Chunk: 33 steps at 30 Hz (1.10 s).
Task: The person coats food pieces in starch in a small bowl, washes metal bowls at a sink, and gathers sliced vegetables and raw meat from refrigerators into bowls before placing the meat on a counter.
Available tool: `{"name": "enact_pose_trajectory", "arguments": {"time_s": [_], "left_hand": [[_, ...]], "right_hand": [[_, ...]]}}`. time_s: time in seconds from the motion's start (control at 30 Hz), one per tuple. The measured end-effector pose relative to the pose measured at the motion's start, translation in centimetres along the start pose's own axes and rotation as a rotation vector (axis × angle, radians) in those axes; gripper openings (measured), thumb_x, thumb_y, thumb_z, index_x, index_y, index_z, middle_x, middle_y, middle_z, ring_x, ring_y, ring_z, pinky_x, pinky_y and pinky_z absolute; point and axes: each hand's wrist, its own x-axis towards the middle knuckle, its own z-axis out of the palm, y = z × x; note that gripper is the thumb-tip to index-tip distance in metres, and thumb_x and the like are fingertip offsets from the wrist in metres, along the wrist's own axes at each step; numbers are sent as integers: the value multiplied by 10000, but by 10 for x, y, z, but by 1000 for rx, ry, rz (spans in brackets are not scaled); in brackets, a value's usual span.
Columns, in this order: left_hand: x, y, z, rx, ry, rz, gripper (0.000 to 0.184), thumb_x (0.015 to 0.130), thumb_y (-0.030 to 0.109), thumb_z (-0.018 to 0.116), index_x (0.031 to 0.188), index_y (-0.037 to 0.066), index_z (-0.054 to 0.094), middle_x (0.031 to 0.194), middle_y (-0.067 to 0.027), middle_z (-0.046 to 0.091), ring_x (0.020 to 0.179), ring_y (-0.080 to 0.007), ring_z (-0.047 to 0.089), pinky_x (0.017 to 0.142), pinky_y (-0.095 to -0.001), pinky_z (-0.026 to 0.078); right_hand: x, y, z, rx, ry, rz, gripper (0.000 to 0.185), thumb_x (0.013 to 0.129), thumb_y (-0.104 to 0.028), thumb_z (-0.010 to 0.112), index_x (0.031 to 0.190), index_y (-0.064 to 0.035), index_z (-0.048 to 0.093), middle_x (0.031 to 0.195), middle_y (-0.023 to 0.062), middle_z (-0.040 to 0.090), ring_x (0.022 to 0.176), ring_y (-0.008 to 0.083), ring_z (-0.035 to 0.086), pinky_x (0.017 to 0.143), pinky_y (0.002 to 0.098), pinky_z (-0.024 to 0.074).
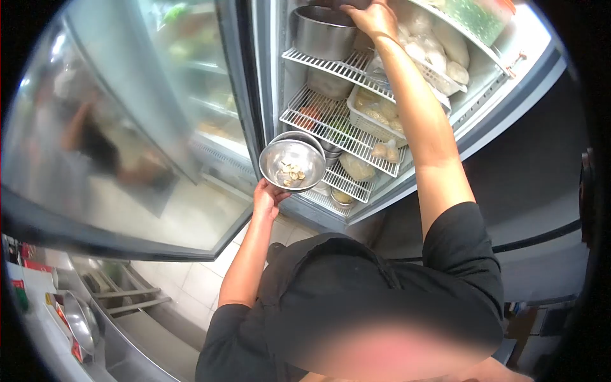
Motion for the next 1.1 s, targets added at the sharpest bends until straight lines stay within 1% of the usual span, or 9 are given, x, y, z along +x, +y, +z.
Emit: {"name": "enact_pose_trajectory", "arguments": {"time_s": [0.17, 0.3, 0.43, 0.67, 0.73, 0.87, 0.93, 1.07, 1.1], "left_hand": [[7, -6, -18, -17, 16, 4, 122, 871, 23, 513, 988, 14, 548, 892, -129, 679, 719, -215, 688, 566, -300, 593], [7, 0, -11, -10, -10, -7, 146, 863, 18, 520, 1006, 7, 548, 900, -131, 677, 736, -220, 689, 579, -304, 598], [10, -2, -9, -34, -13, 6, 142, 867, 25, 524, 1006, 13, 551, 914, -127, 673, 722, -211, 683, 600, -314, 596], [8, 1, -20, -42, 38, 32, 137, 873, 30, 520, 1004, 26, 558, 888, -82, 666, 747, -188, 678, 597, -321, 596], [8, 6, -23, -83, 53, 36, 168, 874, 27, 526, 1038, 27, 563, 907, -93, 671, 736, -188, 678, 595, -319, 598], [10, 8, -38, -91, 57, 27, 202, 869, 15, 527, 1067, 25, 562, 909, -116, 677, 708, -198, 681, 586, -322, 601], [12, 12, -37, -86, 74, 26, 208, 867, 7, 519, 1071, 19, 560, 900, -118, 677, 698, -201, 681, 585, -323, 601], [21, 11, -27, -84, 95, 56, 192, 859, 14, 535, 1049, 18, 558, 881, -96, 657, 713, -175, 664, 597, -322, 597], [17, 13, -23, -64, 103, 35, 192, 856, 14, 539, 1047, 17, 559, 851, -77, 639, 688, -156, 642, 600, -319, 596]], "right_hand": [[-14, 4, -2, -52, 96, -173, 774, 747, -320, 752, 1379, -45, 401, 1058, 257, 650, 970, 394, 636, 902, 423, 490], [19, 16, -13, 228, -147, 264, 601, 802, -417, 701, 1230, -22, 549, 1013, 236, 662, 804, 352, 665, 803, 401, 521], [114, 141, 40, -531, -157, -223, 761, 849, -697, 421, 1099, -17, 656, 1096, 171, 664, 892, 318, 660, 818, 394, 514], [118, 105, 25, -513, -127, -156, 602, 820, -508, 627, 1196, -38, 616, 1262, 192, 582, 1175, 303, 558, 975, 386, 438], [116, 82, 26, -479, -132, -23, 762, 835, -656, 495, 1258, -28, 574, 1342, 190, 520, 1269, 310, 478, 1035, 393, 383], [117, 109, 28, -495, -193, 3, 784, 818, -726, 421, 1182, -64, 631, 1161, 162, 640, 1052, 321, 612, 968, 392, 431], [80, 74, -2, -445, -381, 32, 639, 851, -633, 494, 1116, -78, 667, 1051, 133, 685, 902, 295, 664, 864, 391, 507], [18, 8, 3, -118, -16, -687, 410, 807, -307, 626, 1065, 9, 652, 981, 184, 684, 831, 326, 672, 791, 402, 515], [30, 11, 16, -131, -351, -554, 408, 802, -290, 632, 1079, 10, 645, 985, 176, 686, 834, 316, 670, 795, 404, 511]]}}
